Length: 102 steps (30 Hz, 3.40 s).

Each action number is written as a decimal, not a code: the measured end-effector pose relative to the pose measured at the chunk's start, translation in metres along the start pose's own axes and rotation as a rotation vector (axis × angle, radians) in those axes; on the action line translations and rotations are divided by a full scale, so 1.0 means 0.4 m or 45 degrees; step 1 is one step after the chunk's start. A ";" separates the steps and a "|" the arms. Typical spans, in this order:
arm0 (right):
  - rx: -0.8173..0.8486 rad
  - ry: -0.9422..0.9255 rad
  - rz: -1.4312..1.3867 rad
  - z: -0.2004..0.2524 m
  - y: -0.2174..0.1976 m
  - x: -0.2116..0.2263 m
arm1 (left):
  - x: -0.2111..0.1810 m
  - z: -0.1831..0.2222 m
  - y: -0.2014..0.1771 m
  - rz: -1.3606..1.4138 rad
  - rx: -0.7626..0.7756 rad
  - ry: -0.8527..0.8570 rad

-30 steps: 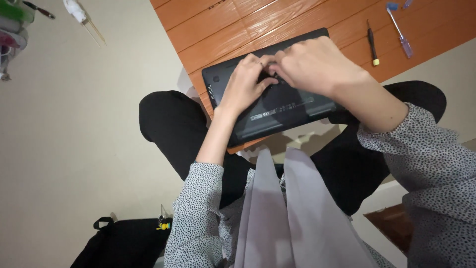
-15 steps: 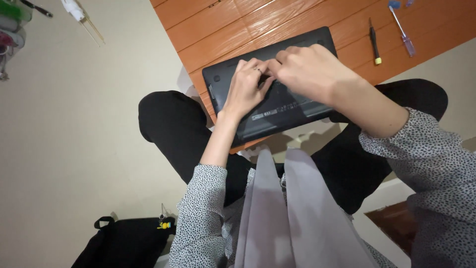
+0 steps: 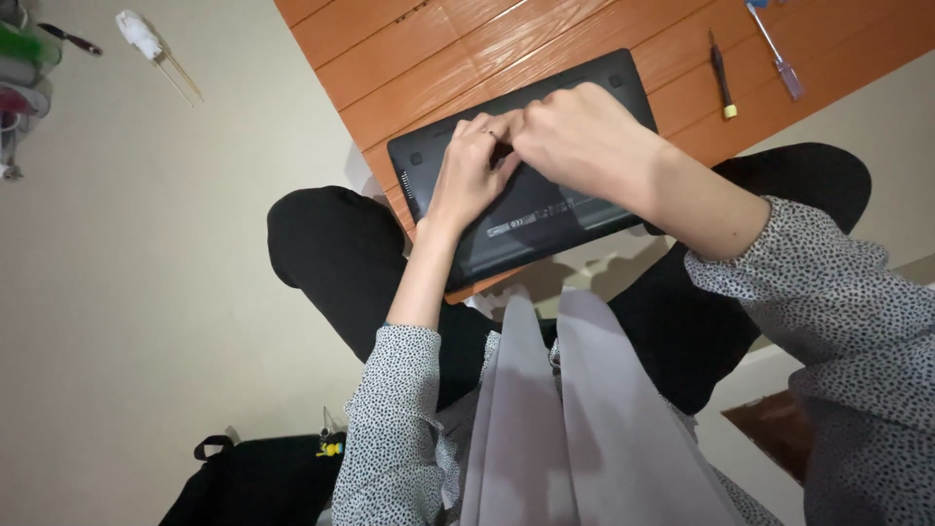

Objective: Disassembling a laptop by removing screws from the bottom casing and prying it open for inspection.

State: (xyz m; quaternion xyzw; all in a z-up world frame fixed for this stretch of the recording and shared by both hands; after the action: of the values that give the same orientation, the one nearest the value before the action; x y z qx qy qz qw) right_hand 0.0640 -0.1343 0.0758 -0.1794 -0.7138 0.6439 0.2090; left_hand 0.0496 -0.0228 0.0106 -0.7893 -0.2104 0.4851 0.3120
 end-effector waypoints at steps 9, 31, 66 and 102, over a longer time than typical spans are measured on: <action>0.011 0.063 0.046 0.003 0.045 -0.022 | -0.022 -0.012 -0.014 -0.034 0.120 0.003; 0.056 0.026 0.034 0.023 0.038 -0.041 | 0.056 0.014 0.043 0.010 0.125 -0.018; 0.120 -0.369 0.480 0.005 0.076 0.053 | 0.256 0.253 -0.183 0.250 -0.706 -0.701; 1.055 0.173 0.093 -0.069 0.154 0.015 | 0.306 0.259 -0.117 0.357 -0.539 -1.087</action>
State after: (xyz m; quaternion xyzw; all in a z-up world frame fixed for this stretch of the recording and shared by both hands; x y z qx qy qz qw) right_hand 0.0726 -0.1013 0.0172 -0.1476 -0.3724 0.8701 0.2872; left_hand 0.0093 0.1183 -0.0693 -0.5869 -0.3051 0.7490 -0.0374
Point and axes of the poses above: each hand's wrist, its own z-axis away from the middle knuckle, its own y-axis out of the palm, x = y × z, the point moved 6 cm from there along -z, towards the middle knuckle, and after that the axes turned 12 degrees about -z, right-handed, at the moved point
